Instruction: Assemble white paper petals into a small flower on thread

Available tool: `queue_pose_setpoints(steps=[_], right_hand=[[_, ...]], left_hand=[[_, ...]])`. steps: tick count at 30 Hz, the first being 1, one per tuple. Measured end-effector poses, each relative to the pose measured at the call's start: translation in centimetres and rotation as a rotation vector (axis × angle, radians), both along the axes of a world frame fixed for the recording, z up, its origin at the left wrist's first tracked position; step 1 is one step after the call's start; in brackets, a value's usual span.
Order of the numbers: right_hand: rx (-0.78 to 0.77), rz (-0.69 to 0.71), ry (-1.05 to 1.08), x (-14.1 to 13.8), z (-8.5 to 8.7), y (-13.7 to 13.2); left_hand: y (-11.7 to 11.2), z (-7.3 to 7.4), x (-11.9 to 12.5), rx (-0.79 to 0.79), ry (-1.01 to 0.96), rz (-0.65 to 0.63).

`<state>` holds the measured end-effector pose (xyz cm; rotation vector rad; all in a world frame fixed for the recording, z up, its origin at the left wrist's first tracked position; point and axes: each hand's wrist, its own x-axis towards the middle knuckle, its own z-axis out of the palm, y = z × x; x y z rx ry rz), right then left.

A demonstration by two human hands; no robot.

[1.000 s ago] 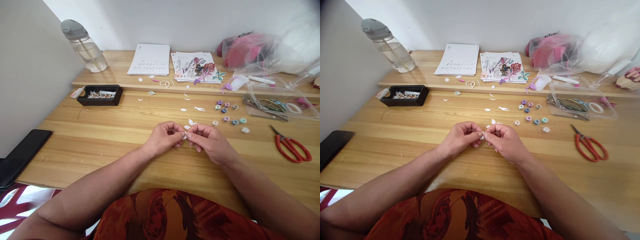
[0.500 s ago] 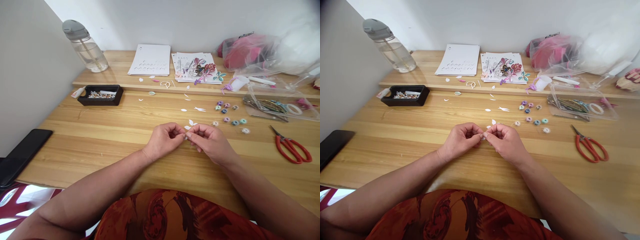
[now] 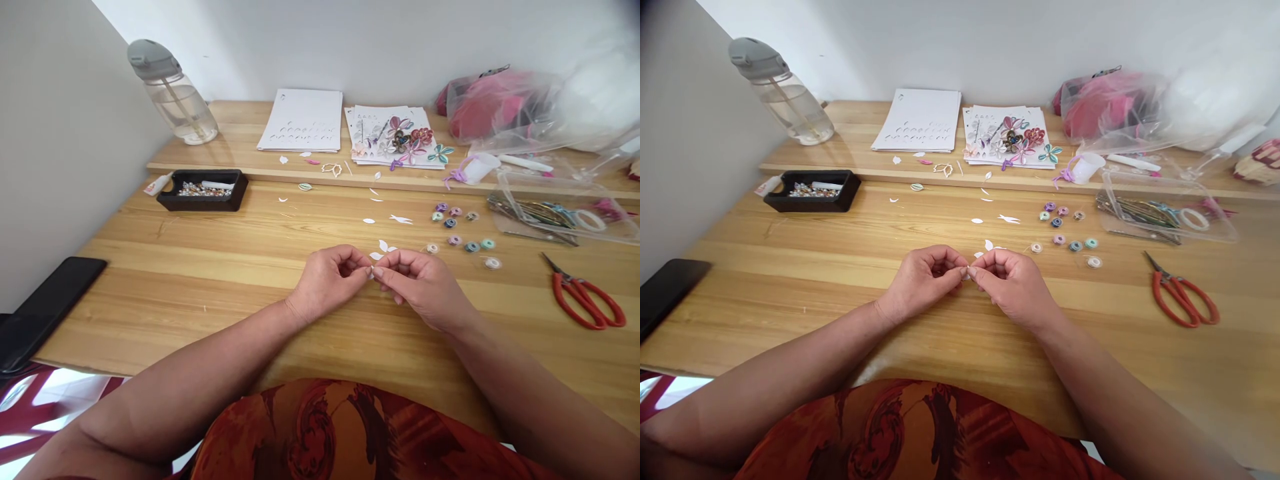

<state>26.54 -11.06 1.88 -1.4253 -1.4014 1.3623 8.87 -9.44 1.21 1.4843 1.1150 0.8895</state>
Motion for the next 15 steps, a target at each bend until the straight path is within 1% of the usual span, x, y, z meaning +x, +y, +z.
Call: queue_pose_setpoints(steps=[3, 9, 15], right_hand=[[-0.015, 0.003, 0.006, 0.00, 0.06, -0.01], [-0.033, 0.010, -0.012, -0.08, 0.41, -0.01], [-0.005, 0.012, -0.035, -0.26, 0.47, -0.15]], left_hand=[[-0.01, 0.06, -0.02, 0.016, 0.006, -0.011], [-0.10, 0.25, -0.13, 0.104, 0.058, -0.021], [-0.32, 0.30, -0.14, 0.098, 0.076, -0.022]])
